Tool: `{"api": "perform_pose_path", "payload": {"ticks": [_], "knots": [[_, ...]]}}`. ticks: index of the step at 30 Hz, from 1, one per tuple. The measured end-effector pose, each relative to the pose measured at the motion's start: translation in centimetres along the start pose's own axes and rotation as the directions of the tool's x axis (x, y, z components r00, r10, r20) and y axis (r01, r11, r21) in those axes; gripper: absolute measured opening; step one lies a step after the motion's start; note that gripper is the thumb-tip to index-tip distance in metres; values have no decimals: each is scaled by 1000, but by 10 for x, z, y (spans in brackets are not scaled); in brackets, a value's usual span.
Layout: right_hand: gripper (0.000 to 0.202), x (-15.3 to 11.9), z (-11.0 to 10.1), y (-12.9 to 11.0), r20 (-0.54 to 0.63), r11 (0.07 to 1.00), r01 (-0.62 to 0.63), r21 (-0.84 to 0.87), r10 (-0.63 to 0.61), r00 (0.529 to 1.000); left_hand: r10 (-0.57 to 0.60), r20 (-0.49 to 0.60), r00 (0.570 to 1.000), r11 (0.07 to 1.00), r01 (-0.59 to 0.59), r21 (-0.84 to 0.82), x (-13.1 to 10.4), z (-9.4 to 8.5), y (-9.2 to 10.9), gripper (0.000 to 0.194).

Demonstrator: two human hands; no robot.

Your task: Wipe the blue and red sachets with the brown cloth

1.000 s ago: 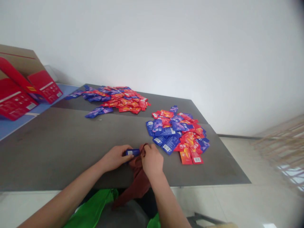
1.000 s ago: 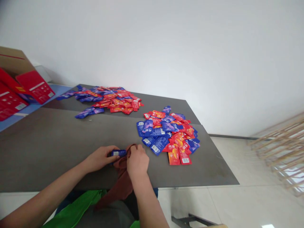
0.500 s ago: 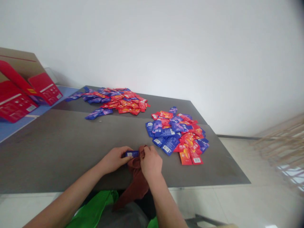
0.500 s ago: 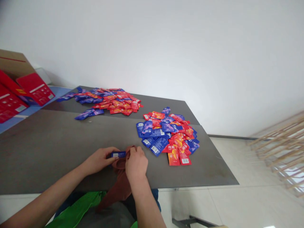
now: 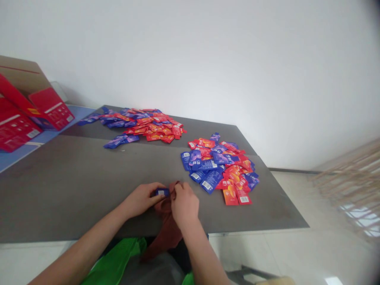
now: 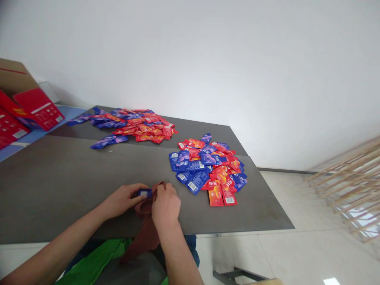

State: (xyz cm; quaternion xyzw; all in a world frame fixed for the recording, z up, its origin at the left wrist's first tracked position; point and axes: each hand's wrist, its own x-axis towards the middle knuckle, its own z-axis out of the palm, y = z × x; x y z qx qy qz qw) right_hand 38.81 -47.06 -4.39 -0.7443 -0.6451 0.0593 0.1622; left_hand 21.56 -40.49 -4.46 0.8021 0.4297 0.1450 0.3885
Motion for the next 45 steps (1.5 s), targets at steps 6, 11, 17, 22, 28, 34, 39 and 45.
{"api": "perform_pose_path", "payload": {"ticks": [6, 11, 17, 22, 28, 34, 39, 45], "knots": [[15, 10, -29, 23, -45, 991, -116, -68, 113, 993, -36, 22, 999, 998, 37, -48, -2, -1, -3, 35], [15, -11, -11, -20, -54, 982, 177, 69, -173, 983, 0, 19, 1000, 997, 2, -79, -1, 1, -4, 27], [13, 6, -8, 23, 24, 991, -90, -99, 93, 995, -30, 9, 1000, 1000, 30, 8, 0, 0, -4, 38], [15, 6, -34, 25, -27, 993, -76, -96, 73, 997, -52, 16, 999, 998, 53, -37, -2, -1, -3, 38], [10, -15, -9, -26, -54, 975, 216, 56, -213, 975, -9, 25, 1000, 994, 11, -104, -2, 0, 1, 28], [14, 8, -8, 23, 21, 993, -66, -96, 69, 997, -44, 15, 999, 999, 44, 3, -2, -1, -1, 40], [14, 4, -31, 15, -74, 998, -21, -53, 17, 997, -60, 28, 998, 998, 61, -35, -3, -1, -2, 43], [7, -14, -3, -24, -49, 987, 147, 58, -145, 988, -11, 40, 999, 994, 15, -111, -2, -1, 3, 28]]}}
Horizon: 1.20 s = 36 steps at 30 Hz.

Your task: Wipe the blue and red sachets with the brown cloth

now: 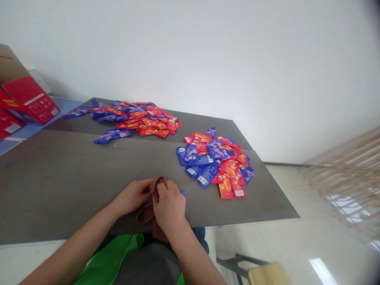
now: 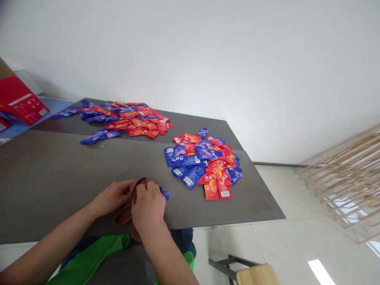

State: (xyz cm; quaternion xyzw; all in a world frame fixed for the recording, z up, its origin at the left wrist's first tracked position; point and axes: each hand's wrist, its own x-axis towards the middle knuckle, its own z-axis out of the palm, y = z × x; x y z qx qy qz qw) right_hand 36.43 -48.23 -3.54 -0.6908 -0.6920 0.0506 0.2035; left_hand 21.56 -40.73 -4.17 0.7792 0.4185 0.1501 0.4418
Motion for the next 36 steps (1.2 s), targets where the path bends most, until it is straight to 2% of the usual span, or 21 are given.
{"api": "perform_pose_path", "payload": {"ticks": [3, 6, 8, 10, 12, 14, 16, 18, 20, 23, 25, 27, 29, 33, 34, 36], "knots": [[8, 4, 5, 22, 50, 989, -127, -82, 131, 990, -14, -17, 1000, 999, 15, 53, 0, 0, -1, 36], [12, 12, -8, 52, 74, 959, -222, -177, 238, 969, -43, -19, 999, 996, 44, 83, 1, 0, -5, 41], [14, 15, -20, 60, 61, 944, -260, -204, 277, 959, -50, -20, 999, 995, 52, 86, 0, 0, -8, 41], [13, 14, -29, 54, 27, 954, -238, -183, 247, 969, -50, -20, 999, 996, 52, 72, 0, 0, -10, 41], [12, 10, -29, 36, -8, 981, -151, -122, 151, 988, -24, -17, 1000, 999, 25, 32, 0, 1, -10, 40], [11, 5, -22, 15, -17, 998, -42, -53, 41, 999, 12, -6, 1000, 1000, -12, -10, 0, 1, -9, 36], [9, 2, -10, 3, 3, 1000, 8, -14, -8, 1000, 22, 5, 1000, 1000, -22, -19, 0, 1, -8, 32], [7, 1, 0, 4, 34, 999, -30, -22, 31, 999, 13, 4, 1000, 1000, -13, -3, 1, 1, -7, 32], [7, 2, 4, 19, 51, 990, -121, -69, 124, 991, 3, -6, 1000, 1000, -3, 19, 1, 2, -7, 36], [12, 7, -3, 49, 41, 958, -243, -153, 251, 967, -30, -17, 999, 998, 31, 50, 1, 1, -8, 41], [15, 8, -13, 60, 22, 941, -285, -181, 293, 956, -48, -26, 998, 997, 50, 61, 0, 1, -10, 42], [15, 7, -23, 55, -3, 947, -277, -162, 280, 960, -54, -26, 998, 997, 56, 59, 0, 1, -10, 43], [15, 4, -27, 38, -22, 975, -197, -98, 196, 980, -44, -19, 999, 998, 45, 39, -1, 0, -8, 44], [10, -2, -13, 6, -2, 1000, -4, -2, 4, 1000, 2, 2, 1000, 1000, -2, -7, 0, -1, -3, 33], [8, -2, -9, 6, 17, 1000, -3, -7, 3, 1000, 6, 6, 1000, 1000, -6, -5, 0, -1, -2, 32], [6, -3, -4, 17, 52, 996, -76, -54, 79, 996, -6, 5, 1000, 1000, 6, 17, 0, -1, -2, 33]]}}
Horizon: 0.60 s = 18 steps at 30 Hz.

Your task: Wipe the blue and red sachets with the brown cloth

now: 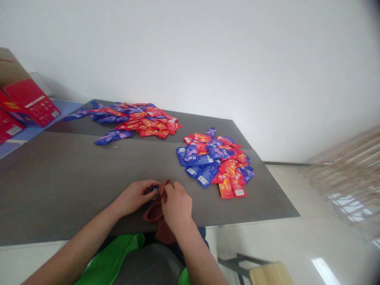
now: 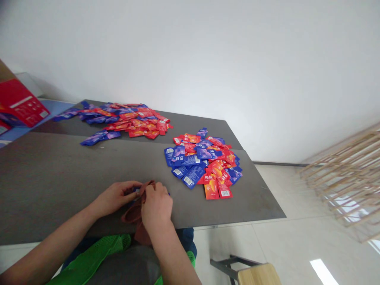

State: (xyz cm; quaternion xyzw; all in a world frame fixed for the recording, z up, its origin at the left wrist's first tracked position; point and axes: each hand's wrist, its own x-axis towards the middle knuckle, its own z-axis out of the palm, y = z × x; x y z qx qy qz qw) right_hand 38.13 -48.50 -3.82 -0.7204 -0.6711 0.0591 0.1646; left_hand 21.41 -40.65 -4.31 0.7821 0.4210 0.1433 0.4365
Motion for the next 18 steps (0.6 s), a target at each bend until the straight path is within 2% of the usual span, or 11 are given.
{"api": "perform_pose_path", "payload": {"ticks": [4, 7, 13, 15, 18], "knots": [[10, 2, -8, 45, 0, 967, -224, -125, 226, 974, -33, -19, 999, 998, 34, 47, 0, 1, -4, 40], [12, -6, -17, 68, -21, 956, -261, -137, 261, 965, -40, -15, 999, 998, 40, 41, 0, 1, -8, 41], [13, -46, -18, 69, -70, 947, -320, -30, 318, 946, -56, 3, 998, 998, 56, 33, 1, 1, -9, 43], [10, -58, -18, 63, -29, 967, -253, 17, 254, 967, -62, 23, 998, 998, 61, 33, 1, 0, -9, 44], [5, -70, -22, 52, 50, 993, -29, 117, 23, 998, -82, 81, 993, 997, 82, 10, 5, -4, -7, 45]]}}
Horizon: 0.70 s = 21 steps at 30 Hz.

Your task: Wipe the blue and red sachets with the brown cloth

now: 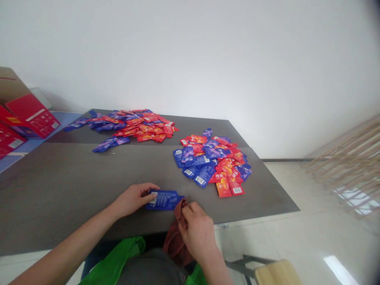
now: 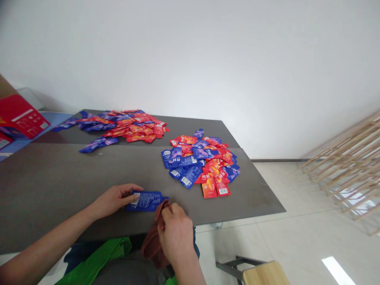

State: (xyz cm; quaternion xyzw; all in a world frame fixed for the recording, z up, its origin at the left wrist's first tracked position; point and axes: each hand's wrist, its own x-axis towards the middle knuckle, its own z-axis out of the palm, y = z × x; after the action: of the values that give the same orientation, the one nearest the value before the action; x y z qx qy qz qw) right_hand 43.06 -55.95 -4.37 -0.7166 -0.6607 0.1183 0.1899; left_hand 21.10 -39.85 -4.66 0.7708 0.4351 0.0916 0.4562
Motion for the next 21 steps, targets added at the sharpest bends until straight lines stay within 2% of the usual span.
{"api": "perform_pose_path", "payload": {"ticks": [3, 9, 13, 21], "knots": [[8, -4, 0, -8, 35, 995, 83, 60, -86, 996, -61, 102, 993, 996, 67, -63, 6, -7, 2, 48], [8, -7, 6, -9, 15, 995, 26, 95, -27, 1000, -113, 277, 954, 952, 184, -246, 16, -25, 6, 56], [7, -7, 8, -14, 7, 997, 29, 69, -29, 1000, -150, 382, 912, 915, 274, -295, 21, -33, 14, 54], [3, -2, 7, -16, 1, 997, 25, 68, -25, 1000, -117, 477, 871, 919, 277, -280, 38, -32, 34, 47]]}}
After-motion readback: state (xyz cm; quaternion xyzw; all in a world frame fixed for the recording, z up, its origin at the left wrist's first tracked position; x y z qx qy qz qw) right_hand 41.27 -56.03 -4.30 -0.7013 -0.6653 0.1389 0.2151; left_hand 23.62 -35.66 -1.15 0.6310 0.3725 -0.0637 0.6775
